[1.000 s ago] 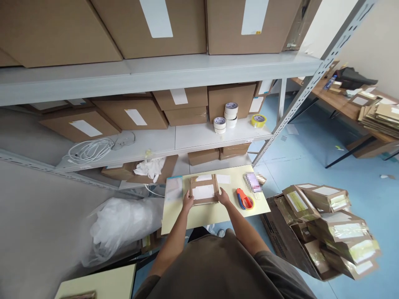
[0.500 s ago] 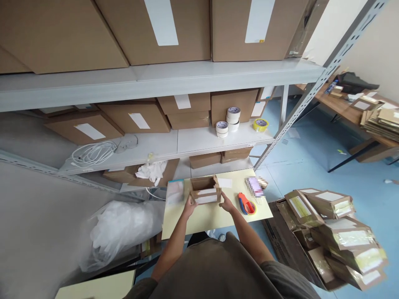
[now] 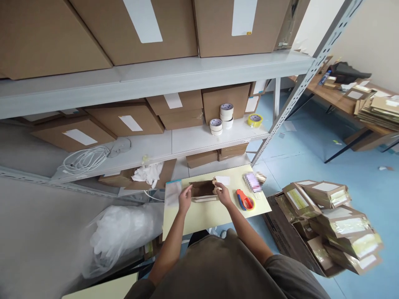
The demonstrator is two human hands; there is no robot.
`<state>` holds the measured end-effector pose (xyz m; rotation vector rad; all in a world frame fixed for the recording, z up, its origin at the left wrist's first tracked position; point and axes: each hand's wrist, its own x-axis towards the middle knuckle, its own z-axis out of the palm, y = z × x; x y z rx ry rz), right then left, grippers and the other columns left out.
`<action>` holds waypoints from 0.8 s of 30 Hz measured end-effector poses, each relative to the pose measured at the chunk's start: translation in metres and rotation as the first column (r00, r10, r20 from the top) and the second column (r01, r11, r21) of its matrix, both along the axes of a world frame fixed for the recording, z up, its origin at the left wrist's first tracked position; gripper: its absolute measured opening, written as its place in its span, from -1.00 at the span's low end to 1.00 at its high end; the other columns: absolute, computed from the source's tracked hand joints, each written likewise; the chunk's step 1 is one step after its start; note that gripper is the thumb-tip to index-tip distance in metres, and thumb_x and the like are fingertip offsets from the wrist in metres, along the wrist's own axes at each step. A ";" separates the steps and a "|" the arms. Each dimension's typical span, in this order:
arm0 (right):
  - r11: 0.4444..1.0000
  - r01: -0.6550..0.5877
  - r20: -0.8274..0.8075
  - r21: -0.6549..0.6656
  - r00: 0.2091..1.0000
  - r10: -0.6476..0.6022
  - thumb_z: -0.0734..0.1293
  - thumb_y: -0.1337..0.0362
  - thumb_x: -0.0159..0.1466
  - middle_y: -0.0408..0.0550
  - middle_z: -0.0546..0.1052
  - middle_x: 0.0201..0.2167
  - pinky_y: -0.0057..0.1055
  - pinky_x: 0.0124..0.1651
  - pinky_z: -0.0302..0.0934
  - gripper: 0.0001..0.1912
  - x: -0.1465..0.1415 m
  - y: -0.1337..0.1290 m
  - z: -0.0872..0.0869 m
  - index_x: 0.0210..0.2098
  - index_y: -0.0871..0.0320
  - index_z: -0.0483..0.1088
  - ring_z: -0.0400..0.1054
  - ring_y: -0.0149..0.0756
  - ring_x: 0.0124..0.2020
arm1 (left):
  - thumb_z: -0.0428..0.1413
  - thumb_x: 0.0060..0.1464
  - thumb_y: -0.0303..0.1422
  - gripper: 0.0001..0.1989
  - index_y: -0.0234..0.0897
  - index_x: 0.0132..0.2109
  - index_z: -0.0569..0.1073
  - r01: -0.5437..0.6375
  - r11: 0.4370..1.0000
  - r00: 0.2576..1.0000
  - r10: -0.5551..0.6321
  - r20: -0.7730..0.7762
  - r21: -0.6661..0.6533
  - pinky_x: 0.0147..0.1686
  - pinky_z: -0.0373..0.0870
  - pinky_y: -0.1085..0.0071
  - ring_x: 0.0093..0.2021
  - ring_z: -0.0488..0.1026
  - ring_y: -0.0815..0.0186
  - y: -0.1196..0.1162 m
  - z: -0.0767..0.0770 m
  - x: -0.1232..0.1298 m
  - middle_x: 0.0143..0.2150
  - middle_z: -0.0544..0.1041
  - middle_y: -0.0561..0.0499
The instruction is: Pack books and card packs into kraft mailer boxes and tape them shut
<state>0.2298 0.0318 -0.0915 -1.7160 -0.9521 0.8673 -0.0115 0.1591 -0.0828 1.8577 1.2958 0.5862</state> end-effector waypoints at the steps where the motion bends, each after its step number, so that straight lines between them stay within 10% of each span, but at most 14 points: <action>1: 1.000 -0.030 0.001 0.001 1.000 0.030 0.19 0.33 0.27 0.09 0.55 0.24 -0.10 0.27 0.36 -0.41 -0.008 0.010 0.004 0.26 0.09 0.46 0.41 -0.05 0.27 | -0.04 0.41 -0.30 -0.56 -0.13 0.30 0.53 0.091 0.996 0.995 -0.091 -0.047 -0.004 0.35 0.35 0.19 0.31 0.46 0.15 0.001 0.002 0.009 0.29 0.55 -0.11; 8: 0.921 -0.376 0.278 -0.104 0.878 0.390 0.32 0.42 0.22 0.02 0.61 0.16 -0.08 0.37 0.24 -0.52 -0.049 0.051 0.009 0.10 0.05 0.60 0.43 -0.02 0.24 | 0.38 0.02 -0.09 -0.13 -0.23 0.42 0.36 0.196 0.974 0.853 -0.225 -0.471 -0.110 0.48 0.01 -0.16 0.59 -0.12 -0.25 -0.005 -0.028 0.017 0.58 0.14 -0.26; 18: 0.811 -0.293 0.440 -0.506 0.721 0.535 0.56 0.32 0.08 0.17 -0.16 0.62 0.03 0.46 0.03 0.15 0.010 -0.003 -0.011 0.56 -0.03 0.03 -0.19 0.18 0.58 | 0.53 -0.23 -0.04 0.36 -0.11 0.58 -0.03 0.109 0.979 0.978 -0.137 -0.160 -0.172 0.40 0.24 0.09 0.58 -0.01 -0.18 -0.017 -0.049 0.005 0.65 -0.32 -0.28; 24: 0.793 -0.265 0.471 -0.549 0.685 0.555 0.64 0.17 0.02 0.27 -0.02 0.57 0.14 0.36 0.08 0.42 0.003 0.030 -0.011 0.60 -0.11 -0.29 -0.08 0.35 0.50 | 0.58 -0.33 -0.18 0.46 -0.22 0.59 -0.07 0.162 0.953 0.956 -0.216 -0.200 -0.256 0.43 0.16 0.11 0.60 -0.09 -0.16 -0.023 -0.047 0.005 0.64 -0.35 -0.38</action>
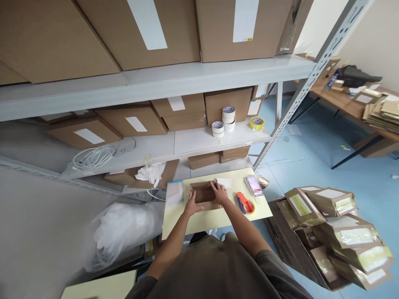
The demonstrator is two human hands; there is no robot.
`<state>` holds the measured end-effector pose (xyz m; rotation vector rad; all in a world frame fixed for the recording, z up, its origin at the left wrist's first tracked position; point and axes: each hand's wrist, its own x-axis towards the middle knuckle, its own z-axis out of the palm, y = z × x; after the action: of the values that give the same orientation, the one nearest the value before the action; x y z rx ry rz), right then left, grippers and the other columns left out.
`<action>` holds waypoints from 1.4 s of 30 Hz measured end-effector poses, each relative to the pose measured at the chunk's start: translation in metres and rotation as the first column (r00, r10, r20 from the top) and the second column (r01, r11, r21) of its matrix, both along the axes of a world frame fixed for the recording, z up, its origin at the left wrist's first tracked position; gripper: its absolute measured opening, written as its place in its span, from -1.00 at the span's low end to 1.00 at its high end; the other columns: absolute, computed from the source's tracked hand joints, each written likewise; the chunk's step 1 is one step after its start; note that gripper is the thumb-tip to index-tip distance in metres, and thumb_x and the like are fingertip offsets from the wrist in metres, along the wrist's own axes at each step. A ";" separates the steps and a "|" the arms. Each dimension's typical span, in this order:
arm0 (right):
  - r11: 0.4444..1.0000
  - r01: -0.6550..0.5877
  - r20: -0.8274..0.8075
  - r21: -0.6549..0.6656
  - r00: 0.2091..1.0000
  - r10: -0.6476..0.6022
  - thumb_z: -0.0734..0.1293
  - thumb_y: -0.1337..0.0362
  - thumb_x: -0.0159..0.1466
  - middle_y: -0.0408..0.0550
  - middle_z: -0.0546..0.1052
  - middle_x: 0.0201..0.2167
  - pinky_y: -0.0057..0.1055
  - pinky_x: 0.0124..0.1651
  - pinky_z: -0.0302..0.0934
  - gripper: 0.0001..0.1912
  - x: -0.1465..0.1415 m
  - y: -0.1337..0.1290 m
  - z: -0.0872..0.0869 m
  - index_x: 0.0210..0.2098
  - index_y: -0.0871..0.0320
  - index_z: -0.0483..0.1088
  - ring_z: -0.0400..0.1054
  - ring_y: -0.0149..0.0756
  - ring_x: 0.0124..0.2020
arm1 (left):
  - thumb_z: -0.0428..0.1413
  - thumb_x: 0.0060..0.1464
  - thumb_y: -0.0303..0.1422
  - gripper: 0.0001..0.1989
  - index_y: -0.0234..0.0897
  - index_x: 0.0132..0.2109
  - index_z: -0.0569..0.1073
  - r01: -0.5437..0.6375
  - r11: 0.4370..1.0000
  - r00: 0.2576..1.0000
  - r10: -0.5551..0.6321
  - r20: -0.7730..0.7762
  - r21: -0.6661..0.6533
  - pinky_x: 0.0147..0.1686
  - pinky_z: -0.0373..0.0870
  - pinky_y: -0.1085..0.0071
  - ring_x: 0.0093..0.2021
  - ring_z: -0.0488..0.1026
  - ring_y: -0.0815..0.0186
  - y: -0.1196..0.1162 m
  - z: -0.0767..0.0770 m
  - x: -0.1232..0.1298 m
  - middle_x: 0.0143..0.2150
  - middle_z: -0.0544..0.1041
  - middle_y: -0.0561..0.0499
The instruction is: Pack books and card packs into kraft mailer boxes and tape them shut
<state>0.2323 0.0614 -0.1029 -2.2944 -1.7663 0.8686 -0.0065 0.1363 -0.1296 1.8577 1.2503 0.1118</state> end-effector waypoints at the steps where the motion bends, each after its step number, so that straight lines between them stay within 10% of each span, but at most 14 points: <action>1: 1.000 0.007 0.028 -0.027 1.000 -0.006 0.66 0.18 -0.02 0.29 0.02 0.55 0.15 0.35 0.08 0.46 -0.002 0.009 0.001 0.60 -0.11 -0.30 -0.04 0.37 0.47 | 0.58 -0.32 -0.22 0.44 -0.20 0.59 -0.06 0.001 1.000 1.000 -0.001 -0.029 -0.007 0.42 0.17 0.10 0.60 -0.08 -0.15 0.000 0.001 0.000 0.64 -0.35 -0.38; 9: 0.959 0.092 0.089 -0.268 0.994 -0.070 0.72 0.29 -0.13 0.35 -0.20 0.58 0.17 0.31 0.13 0.66 0.011 0.037 -0.005 0.58 -0.22 -0.48 0.07 0.36 0.45 | 0.40 0.06 -0.31 0.10 -0.02 0.59 -0.02 -0.044 0.999 0.986 0.040 -0.159 -0.019 0.29 0.34 0.23 0.54 0.13 -0.06 -0.013 0.001 0.000 0.66 -0.28 -0.22; 17: 0.962 0.007 0.001 -0.274 1.000 -0.007 0.67 0.14 -0.04 0.29 0.26 0.32 -0.02 0.21 0.25 0.57 0.033 0.015 -0.006 0.58 -0.14 -0.48 0.31 0.28 0.29 | 0.35 0.04 -0.47 0.00 -0.06 0.55 0.15 -0.068 0.997 0.997 0.067 -0.049 -0.022 0.40 0.21 0.25 0.55 0.11 0.01 -0.021 -0.006 -0.007 0.64 -0.09 -0.16; 22: 0.975 0.083 0.118 -0.208 0.991 -0.059 0.62 0.09 0.06 0.35 0.00 0.53 0.27 0.38 0.01 0.44 0.019 0.002 -0.008 0.59 -0.13 -0.41 -0.13 0.37 0.55 | 0.34 0.01 -0.46 0.07 -0.03 0.58 0.06 -0.024 0.998 0.999 0.022 -0.034 -0.060 0.37 0.26 0.21 0.55 0.10 -0.06 -0.021 -0.005 -0.013 0.66 -0.27 -0.17; 28: 0.897 0.344 0.093 0.276 0.920 -0.381 0.25 0.20 0.39 0.24 0.05 0.56 0.35 0.47 -0.12 -0.20 -0.038 -0.018 -0.007 0.57 0.07 -0.03 -0.30 0.19 0.61 | 0.29 0.15 -0.25 -0.02 -0.12 0.59 0.01 -0.011 0.994 0.997 0.002 0.081 0.108 0.49 0.08 0.05 0.60 -0.08 -0.09 -0.012 -0.007 -0.037 0.64 -0.10 -0.20; 32: 0.808 0.295 -0.164 0.509 0.955 -0.246 0.15 0.23 0.43 0.16 0.22 0.50 0.14 0.50 0.06 -0.38 -0.103 0.007 -0.001 0.46 0.14 0.24 -0.05 0.05 0.57 | 0.05 0.36 -0.18 -0.27 -0.29 0.55 0.09 -0.150 0.979 0.974 0.122 0.193 0.141 0.50 0.07 0.05 0.57 0.07 0.02 0.011 -0.024 -0.071 0.57 0.15 -0.28; 36: 0.869 0.232 -0.369 0.437 0.927 -0.062 0.17 0.19 0.45 0.15 0.39 0.40 0.07 0.48 0.12 -0.45 -0.170 0.059 -0.021 0.38 0.12 0.38 0.18 0.03 0.48 | -0.03 0.34 -0.39 -0.38 -0.43 0.49 0.20 -0.299 0.947 0.951 0.286 0.119 0.114 0.50 0.08 0.07 0.55 0.12 0.01 0.053 -0.048 -0.112 0.52 0.23 -0.36; 42: 0.977 0.211 -0.339 0.042 0.923 -0.184 0.23 0.24 0.36 0.15 0.39 0.41 -0.02 0.47 0.16 -0.37 -0.227 0.122 -0.092 0.41 0.16 0.33 0.21 0.02 0.47 | 0.11 0.16 -0.48 -0.26 -0.44 0.48 0.22 -0.385 0.923 0.923 0.385 -0.018 -0.001 0.46 0.14 0.11 0.50 0.21 -0.05 0.111 -0.078 -0.163 0.48 0.29 -0.40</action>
<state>0.0055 0.1829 -0.1947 -2.0809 -1.3762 1.0547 -0.1698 0.2478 -0.2080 1.5892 1.6145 0.3062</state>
